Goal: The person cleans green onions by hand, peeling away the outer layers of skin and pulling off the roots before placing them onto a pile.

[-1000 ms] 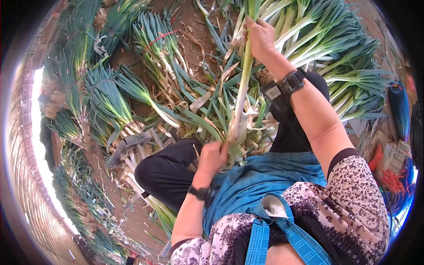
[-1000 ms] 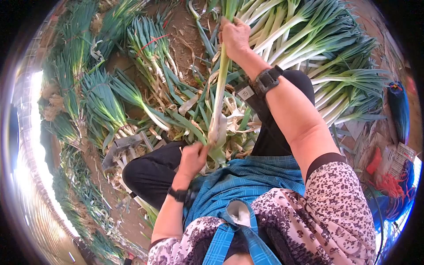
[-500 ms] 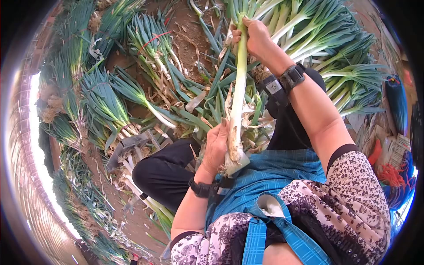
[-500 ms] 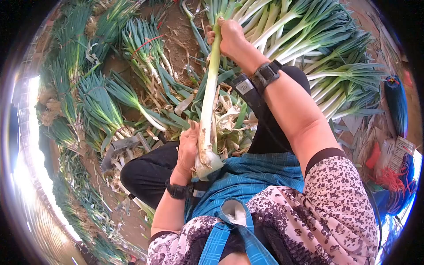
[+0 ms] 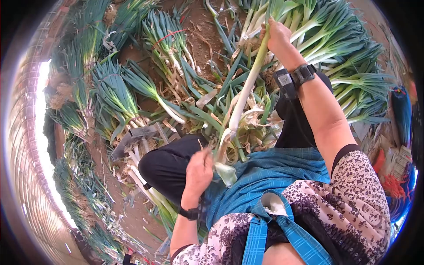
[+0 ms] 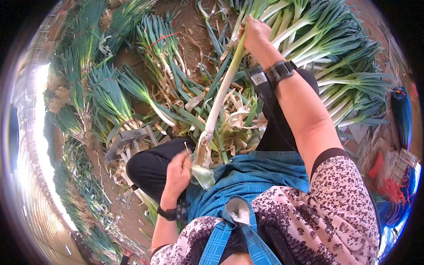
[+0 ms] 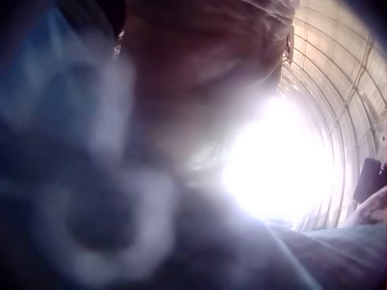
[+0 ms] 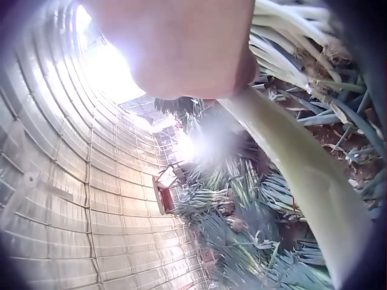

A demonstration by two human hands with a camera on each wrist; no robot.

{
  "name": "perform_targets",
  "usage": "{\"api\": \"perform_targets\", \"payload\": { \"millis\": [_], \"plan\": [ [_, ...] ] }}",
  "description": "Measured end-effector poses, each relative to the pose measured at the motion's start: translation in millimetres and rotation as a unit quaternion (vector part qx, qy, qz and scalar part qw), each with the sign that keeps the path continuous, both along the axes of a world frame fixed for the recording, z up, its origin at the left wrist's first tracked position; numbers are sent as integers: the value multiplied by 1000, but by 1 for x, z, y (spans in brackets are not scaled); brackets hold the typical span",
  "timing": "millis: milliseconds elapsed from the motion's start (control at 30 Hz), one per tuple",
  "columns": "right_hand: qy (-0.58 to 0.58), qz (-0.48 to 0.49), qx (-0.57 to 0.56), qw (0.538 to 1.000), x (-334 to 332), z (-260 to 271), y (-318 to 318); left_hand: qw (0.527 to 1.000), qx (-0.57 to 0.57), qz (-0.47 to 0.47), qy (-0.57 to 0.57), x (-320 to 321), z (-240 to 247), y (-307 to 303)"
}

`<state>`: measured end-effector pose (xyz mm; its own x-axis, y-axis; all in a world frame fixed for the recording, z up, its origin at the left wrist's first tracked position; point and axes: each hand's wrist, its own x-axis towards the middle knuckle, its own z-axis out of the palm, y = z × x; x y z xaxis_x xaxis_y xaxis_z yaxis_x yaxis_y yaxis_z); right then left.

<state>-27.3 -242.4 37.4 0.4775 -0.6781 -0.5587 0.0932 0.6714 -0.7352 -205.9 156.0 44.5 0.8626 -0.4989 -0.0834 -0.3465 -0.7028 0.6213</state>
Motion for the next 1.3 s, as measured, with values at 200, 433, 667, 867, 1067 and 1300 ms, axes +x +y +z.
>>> {"api": "perform_targets", "payload": {
  "millis": [200, 433, 667, 867, 1067, 1300],
  "plan": [
    [1, -36, -13, 999, -10, -12, 6, 894, -262, 107, 347, 26, -8, -72],
    [3, 13, -11, 1000, -12, -14, -20, 694, -360, 105, 614, 7, 26, -96],
    [6, 30, -176, 984, 30, -50, -202, 702, -352, 140, 603, 7, 17, -56],
    [335, 123, -639, 682, 87, -27, -208, 976, 135, -126, -114, 69, -2, -50],
    [201, 473, -453, 728, 144, -155, 104, 983, 85, -160, 23, 105, -18, -58],
    [186, 544, -509, 641, 205, -285, 303, 985, 124, -97, 72, 134, -8, -22]
  ]
}}
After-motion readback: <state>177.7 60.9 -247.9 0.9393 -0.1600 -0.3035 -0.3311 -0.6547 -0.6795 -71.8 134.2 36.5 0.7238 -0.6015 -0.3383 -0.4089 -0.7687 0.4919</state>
